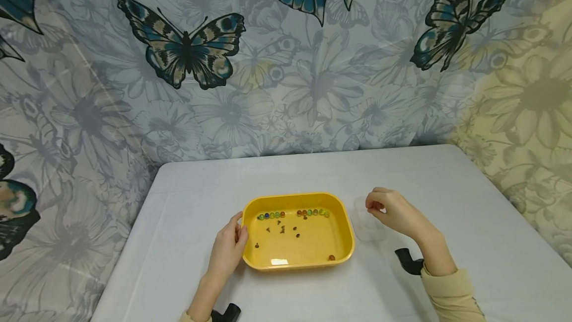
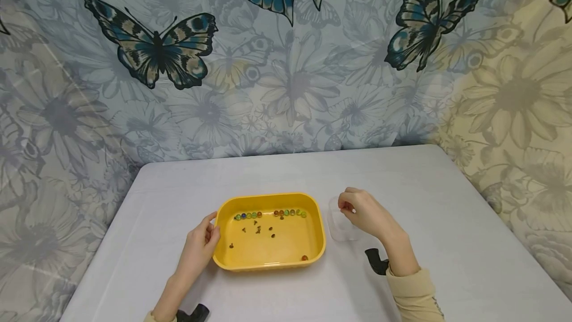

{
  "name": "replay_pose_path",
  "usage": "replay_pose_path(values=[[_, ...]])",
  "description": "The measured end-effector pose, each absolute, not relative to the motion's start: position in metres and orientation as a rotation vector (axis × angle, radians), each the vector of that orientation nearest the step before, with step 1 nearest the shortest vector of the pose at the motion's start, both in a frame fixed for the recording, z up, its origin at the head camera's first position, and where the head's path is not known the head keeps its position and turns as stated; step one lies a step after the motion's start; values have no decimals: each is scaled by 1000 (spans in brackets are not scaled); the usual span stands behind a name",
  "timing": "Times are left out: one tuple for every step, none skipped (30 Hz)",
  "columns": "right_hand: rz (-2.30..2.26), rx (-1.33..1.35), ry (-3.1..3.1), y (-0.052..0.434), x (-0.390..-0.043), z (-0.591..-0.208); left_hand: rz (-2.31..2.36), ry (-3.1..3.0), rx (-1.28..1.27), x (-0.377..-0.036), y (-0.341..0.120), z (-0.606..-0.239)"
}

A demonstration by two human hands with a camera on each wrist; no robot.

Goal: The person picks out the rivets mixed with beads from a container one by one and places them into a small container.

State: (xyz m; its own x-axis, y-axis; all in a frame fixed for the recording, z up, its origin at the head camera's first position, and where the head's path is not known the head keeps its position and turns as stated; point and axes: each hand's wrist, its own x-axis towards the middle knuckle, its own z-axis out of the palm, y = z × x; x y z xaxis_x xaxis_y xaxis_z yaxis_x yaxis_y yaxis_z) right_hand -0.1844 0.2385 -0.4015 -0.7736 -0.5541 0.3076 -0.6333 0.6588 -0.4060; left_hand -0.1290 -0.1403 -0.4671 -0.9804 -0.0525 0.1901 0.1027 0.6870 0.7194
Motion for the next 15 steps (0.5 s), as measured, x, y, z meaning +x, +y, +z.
replay_pose_path(values=[[753,977,-2717,239,-185,-402,-1169,-2704,-40,-129,-140,-467],[751,972,-2720,239,-185,-401,-1169,-2704,-38,-129,-140,-467],[749,967,-2723,239,-185,-401,-1169,-2704,-38,-129,-140,-467],[746,964,-2726,239,-185,-401,-1168,-2704,-36,-129,-141,-467],[743,959,-2728,239,-185,-401,-1167,-2705,-36,-129,-141,-468],[743,954,-2735,239,-185,-401,-1165,-2706,-35,-129,-141,-468],[741,948,-2741,239,-185,-401,-1163,-2707,-35,-130,-141,-468],[740,942,-2749,239,-185,-400,-1164,-2707,-35,-130,-141,-468],[740,936,-2758,239,-184,-400,-1166,-2708,-35,-130,-141,-468],[737,929,-2766,239,-184,-400,-1167,-2709,-34,-130,-141,-469],[734,922,-2772,239,-184,-400,-1168,-2710,-35,-130,-141,-469],[731,917,-2778,239,-184,-400,-1169,-2710,-35,-130,-141,-469],[725,912,-2781,239,-183,-399,-1171,-2709,-36,-130,-141,-469],[721,909,-2783,239,-183,-399,-1172,-2707,-36,-130,-141,-469],[714,906,-2785,239,-183,-399,-1173,-2707,-36,-130,-141,-468]])
